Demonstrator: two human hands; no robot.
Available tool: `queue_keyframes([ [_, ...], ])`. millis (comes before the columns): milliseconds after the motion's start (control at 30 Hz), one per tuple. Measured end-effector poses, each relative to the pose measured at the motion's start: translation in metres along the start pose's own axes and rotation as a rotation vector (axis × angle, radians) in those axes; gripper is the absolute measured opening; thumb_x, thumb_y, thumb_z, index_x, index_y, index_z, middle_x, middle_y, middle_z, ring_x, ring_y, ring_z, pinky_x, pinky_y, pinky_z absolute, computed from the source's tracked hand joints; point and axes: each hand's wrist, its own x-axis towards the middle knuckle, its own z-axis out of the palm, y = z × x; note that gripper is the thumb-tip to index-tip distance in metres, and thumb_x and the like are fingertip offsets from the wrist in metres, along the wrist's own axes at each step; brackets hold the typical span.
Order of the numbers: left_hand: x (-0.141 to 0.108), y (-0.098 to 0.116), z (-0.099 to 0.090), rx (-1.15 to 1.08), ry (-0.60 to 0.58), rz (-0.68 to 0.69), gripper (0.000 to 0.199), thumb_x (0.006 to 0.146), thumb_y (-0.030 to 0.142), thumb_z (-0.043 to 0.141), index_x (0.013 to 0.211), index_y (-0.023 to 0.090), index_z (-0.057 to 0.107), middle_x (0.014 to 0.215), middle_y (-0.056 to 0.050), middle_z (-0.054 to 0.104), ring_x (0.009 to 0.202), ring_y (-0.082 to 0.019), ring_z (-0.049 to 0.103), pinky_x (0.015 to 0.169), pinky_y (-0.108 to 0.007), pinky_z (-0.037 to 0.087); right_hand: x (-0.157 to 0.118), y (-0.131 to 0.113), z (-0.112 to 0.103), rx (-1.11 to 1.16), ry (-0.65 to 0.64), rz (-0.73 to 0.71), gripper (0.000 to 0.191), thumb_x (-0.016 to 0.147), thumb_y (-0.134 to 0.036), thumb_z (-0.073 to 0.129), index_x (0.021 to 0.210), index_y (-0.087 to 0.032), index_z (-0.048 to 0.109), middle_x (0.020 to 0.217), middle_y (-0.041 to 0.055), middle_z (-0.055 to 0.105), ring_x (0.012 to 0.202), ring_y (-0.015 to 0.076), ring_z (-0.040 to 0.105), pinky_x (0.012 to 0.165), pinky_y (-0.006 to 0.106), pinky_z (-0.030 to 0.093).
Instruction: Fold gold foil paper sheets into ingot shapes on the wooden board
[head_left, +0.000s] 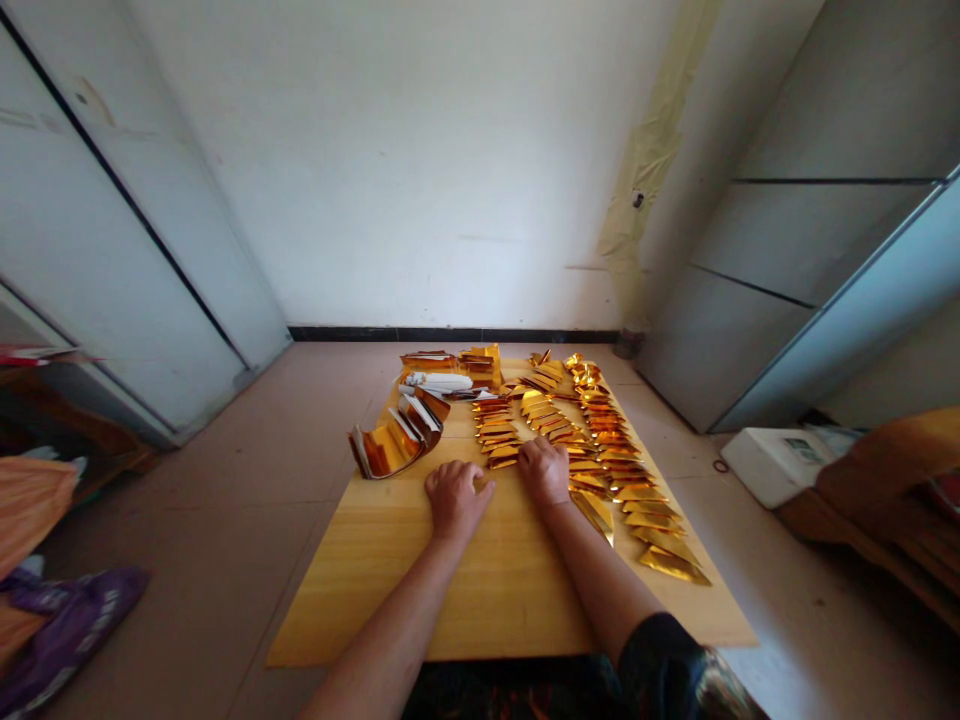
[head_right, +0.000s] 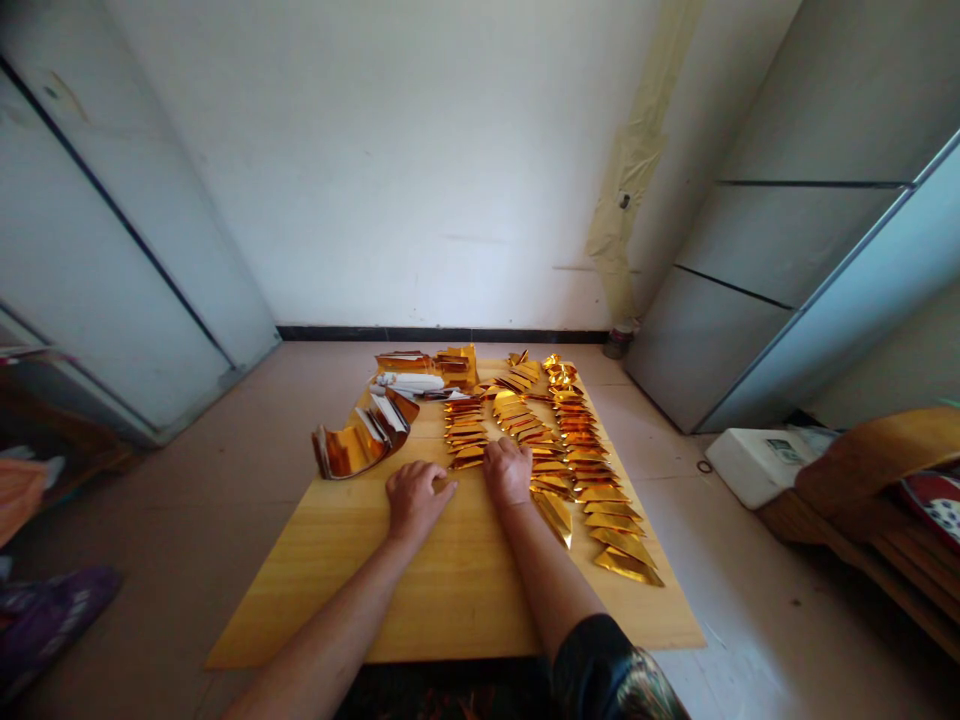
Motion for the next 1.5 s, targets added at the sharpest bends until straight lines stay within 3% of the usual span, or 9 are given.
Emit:
queue_keyframes([
  [233,-0.001,0.000,-0.001,-0.003,0.006,-0.004,0.014,0.073,0.035,0.067,0.079,0.023,0.063,0.086,-0.001,0.063,0.092,-0.020,0.052,0.087,-0.035,0.029,0.007,0.000,0.005,-0.034,-0.043,0.136,0.018,0.085,-0.022,0.051,0.074,-0.020,0.065,0.076,0.0021,0.062,0.065,0.0119,0.049,0.065,0.028,0.020],
  [467,-0.002,0.000,0.000,-0.008,-0.007,-0.006,0.014,0.072,0.034,0.067,0.079,0.023,0.062,0.087,-0.002,0.063,0.093,-0.020,0.052,0.089,-0.035,0.029,0.011,-0.007,0.012,-0.056,-0.081,0.163,0.016,0.084,-0.025,0.051,0.079,-0.019,0.064,0.078,0.0029,0.063,0.071,0.0132,0.052,0.066,0.028,0.021],
  [700,-0.001,0.001,-0.001,-0.007,-0.003,-0.009,0.013,0.073,0.034,0.065,0.079,0.023,0.063,0.088,-0.002,0.064,0.094,-0.020,0.052,0.089,-0.036,0.030,0.007,-0.012,0.009,-0.083,-0.104,0.115,0.015,0.084,-0.027,0.050,0.089,-0.021,0.063,0.083,0.0039,0.064,0.074,0.0153,0.054,0.069,0.029,0.022],
  [900,-0.002,-0.002,-0.001,-0.048,0.046,0.033,0.006,0.076,0.025,0.060,0.081,0.022,0.062,0.088,-0.002,0.064,0.093,-0.019,0.053,0.084,-0.032,0.035,-0.007,-0.017,0.001,-0.053,-0.073,0.010,0.016,0.085,-0.022,0.049,0.093,-0.020,0.062,0.078,0.0040,0.065,0.072,0.0156,0.054,0.070,0.030,0.023],
  [1067,0.000,-0.027,-0.029,0.068,0.104,0.144,0.012,0.082,0.024,0.052,0.082,0.022,0.063,0.091,-0.004,0.065,0.093,-0.020,0.053,0.084,-0.033,0.036,-0.027,-0.017,-0.006,0.003,-0.088,-0.275,0.019,0.084,-0.013,0.046,0.087,-0.020,0.063,0.076,0.0026,0.064,0.069,0.0138,0.052,0.071,0.029,0.024],
  [1267,0.021,-0.079,-0.070,0.366,0.158,0.057,0.019,0.080,0.029,0.054,0.092,0.020,0.064,0.106,-0.010,0.063,0.108,-0.029,0.049,0.096,-0.046,0.028,-0.036,-0.018,-0.011,0.001,-0.145,-0.412,0.017,0.084,-0.013,0.046,0.079,-0.019,0.061,0.073,0.0014,0.062,0.065,0.0128,0.049,0.068,0.028,0.024],
  [1400,0.032,-0.093,-0.071,0.436,0.006,0.036,0.018,0.076,0.029,0.058,0.086,0.016,0.065,0.097,-0.012,0.065,0.111,-0.032,0.048,0.105,-0.053,0.014,-0.034,-0.019,-0.010,-0.018,-0.157,-0.406,0.016,0.085,-0.014,0.047,0.079,-0.018,0.061,0.074,0.0018,0.062,0.064,0.0123,0.049,0.065,0.028,0.024],
  [1500,0.033,-0.093,-0.067,0.450,-0.071,0.044,0.018,0.080,0.015,0.047,0.079,0.016,0.065,0.086,-0.010,0.067,0.101,-0.027,0.054,0.107,-0.055,0.006,-0.034,-0.019,-0.010,-0.038,-0.165,-0.409,0.017,0.086,-0.014,0.046,0.078,-0.018,0.061,0.074,0.0020,0.062,0.064,0.0121,0.050,0.064,0.028,0.024],
])
